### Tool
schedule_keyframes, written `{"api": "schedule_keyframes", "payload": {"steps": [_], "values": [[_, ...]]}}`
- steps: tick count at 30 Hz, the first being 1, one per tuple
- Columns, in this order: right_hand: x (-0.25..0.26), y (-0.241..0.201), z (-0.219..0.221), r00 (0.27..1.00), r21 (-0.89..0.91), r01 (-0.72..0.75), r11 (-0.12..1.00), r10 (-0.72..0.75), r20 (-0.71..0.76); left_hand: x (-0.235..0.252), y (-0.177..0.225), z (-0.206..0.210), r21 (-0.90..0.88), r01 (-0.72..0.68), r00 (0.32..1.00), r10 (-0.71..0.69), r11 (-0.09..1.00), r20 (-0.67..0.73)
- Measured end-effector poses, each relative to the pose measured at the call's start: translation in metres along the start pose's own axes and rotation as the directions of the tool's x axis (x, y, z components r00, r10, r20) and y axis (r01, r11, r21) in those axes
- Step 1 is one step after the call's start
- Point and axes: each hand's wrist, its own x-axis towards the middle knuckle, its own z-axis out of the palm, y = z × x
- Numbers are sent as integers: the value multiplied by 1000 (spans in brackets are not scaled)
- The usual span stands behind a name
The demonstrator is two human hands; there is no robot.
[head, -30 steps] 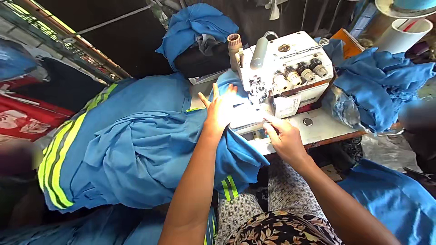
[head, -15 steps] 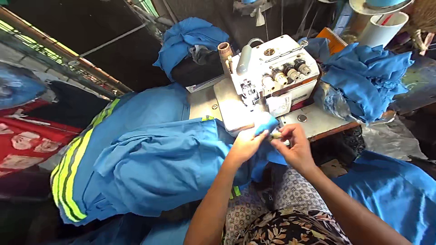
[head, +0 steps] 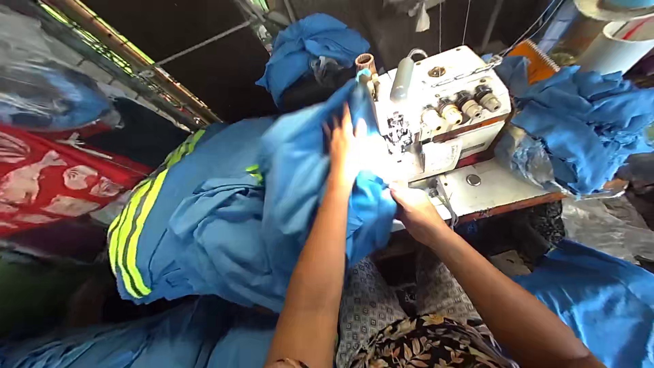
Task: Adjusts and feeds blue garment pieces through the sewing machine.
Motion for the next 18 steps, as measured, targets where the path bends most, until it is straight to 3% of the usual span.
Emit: {"api": "schedule_keyframes", "payload": {"steps": [1,2,4,6,8,10,11,12,13,15,16,18], "values": [[-3,0,-19,987,55,-162,985,161,24,4,-2,13,109,78,975,-98,991,200],[-9,0,-39,952,73,-304,950,301,51,5,-2,19,165,124,945,-167,978,280],[-30,5,-78,889,-9,-452,892,451,72,4,4,19,249,162,923,-236,955,305],[-53,10,-105,879,-181,-456,872,472,62,0,9,15,298,164,909,-262,940,325],[-68,5,-113,935,-414,-315,854,354,19,-1,10,14,314,146,911,-251,938,328],[-73,-1,-101,1000,-632,12,775,-22,-8,0,10,14,325,140,914,-249,935,321],[-70,-4,-88,961,-701,217,680,-275,31,-1,10,14,324,135,913,-244,937,327],[-63,-10,-73,867,-725,410,553,-484,122,-3,9,14,319,130,910,-240,939,337],[-55,-20,-55,760,-715,561,417,-602,245,-4,9,13,321,119,910,-232,940,344],[-33,-34,-21,603,-674,721,162,-626,495,-7,10,12,319,117,912,-229,940,340],[-18,-34,-9,569,-676,736,43,-580,583,-8,11,11,329,117,908,-235,937,347],[14,-27,-3,592,-730,671,-132,-497,634,-9,8,11,358,95,903,-232,929,360]]}}
